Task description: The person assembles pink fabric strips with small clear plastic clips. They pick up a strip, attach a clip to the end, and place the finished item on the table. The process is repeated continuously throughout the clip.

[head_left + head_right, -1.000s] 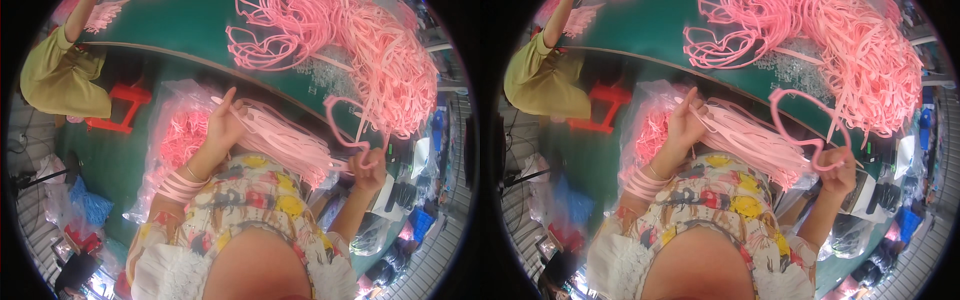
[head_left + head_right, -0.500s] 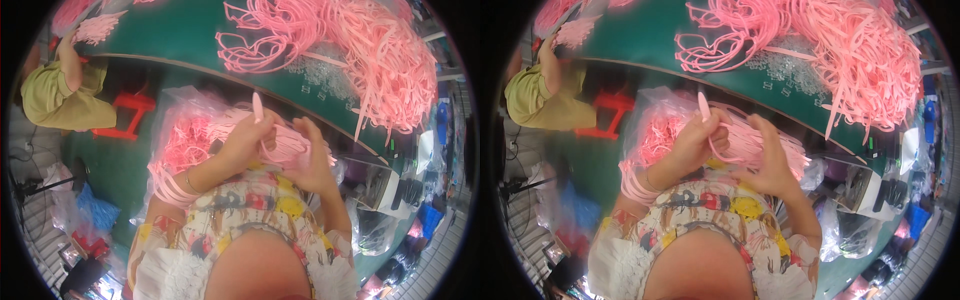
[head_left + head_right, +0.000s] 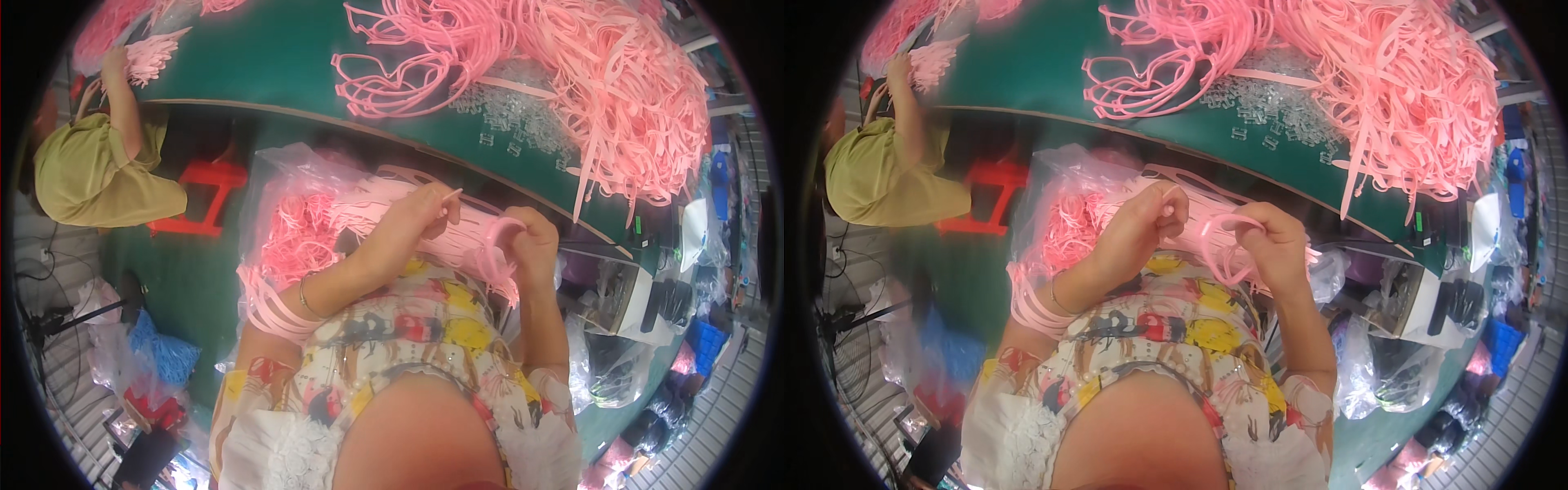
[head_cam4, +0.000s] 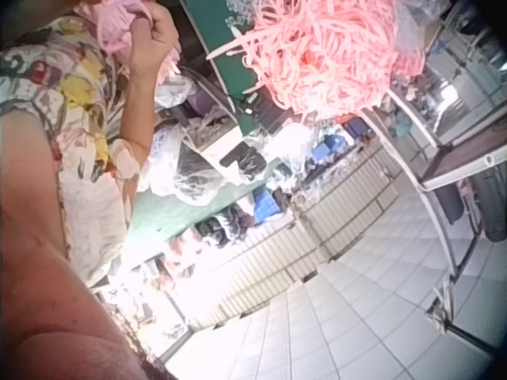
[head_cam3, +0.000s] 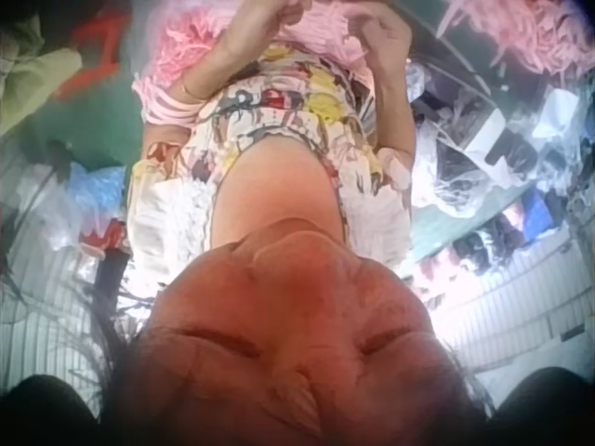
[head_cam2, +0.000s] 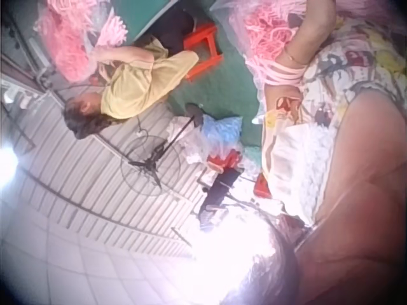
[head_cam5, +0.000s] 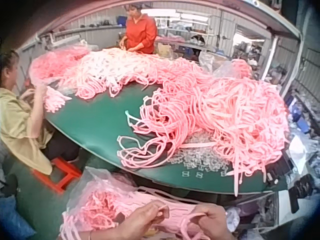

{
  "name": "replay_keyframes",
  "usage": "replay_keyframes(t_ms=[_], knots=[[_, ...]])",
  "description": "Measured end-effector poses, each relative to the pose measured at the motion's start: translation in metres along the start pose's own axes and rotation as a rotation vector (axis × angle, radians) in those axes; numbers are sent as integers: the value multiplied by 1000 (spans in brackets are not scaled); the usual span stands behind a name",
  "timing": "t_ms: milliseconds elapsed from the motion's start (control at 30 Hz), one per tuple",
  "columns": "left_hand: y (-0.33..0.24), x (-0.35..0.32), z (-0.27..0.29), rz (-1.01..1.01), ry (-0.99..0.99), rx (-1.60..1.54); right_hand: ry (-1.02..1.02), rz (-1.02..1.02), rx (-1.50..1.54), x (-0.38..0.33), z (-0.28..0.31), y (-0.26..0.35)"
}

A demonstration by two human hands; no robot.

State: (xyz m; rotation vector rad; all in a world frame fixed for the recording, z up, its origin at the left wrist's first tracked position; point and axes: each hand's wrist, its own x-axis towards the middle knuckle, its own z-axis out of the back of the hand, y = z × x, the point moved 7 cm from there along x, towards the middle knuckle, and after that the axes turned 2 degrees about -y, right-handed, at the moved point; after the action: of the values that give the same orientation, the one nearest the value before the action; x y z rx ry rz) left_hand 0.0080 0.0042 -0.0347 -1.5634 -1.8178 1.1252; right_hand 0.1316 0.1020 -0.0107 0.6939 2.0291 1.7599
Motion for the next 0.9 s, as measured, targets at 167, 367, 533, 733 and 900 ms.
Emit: replay_keyframes(t_ms=[167,367,533,733,900], knots=[[2,-4,-5,30,69,64,1,-22,103,5,0,-4],[7,-5,-8,71,91,45,8,-64,193,9,-6,-20],[0,-7,-9,88,107,150,-60,-89,99,9,0,-23],[-11,-6,-16,46,3,114,-51,-71,85,14,-2,-20],[8,-8,-5,169,29,36,-66,-62,109,12,-2,-23]])
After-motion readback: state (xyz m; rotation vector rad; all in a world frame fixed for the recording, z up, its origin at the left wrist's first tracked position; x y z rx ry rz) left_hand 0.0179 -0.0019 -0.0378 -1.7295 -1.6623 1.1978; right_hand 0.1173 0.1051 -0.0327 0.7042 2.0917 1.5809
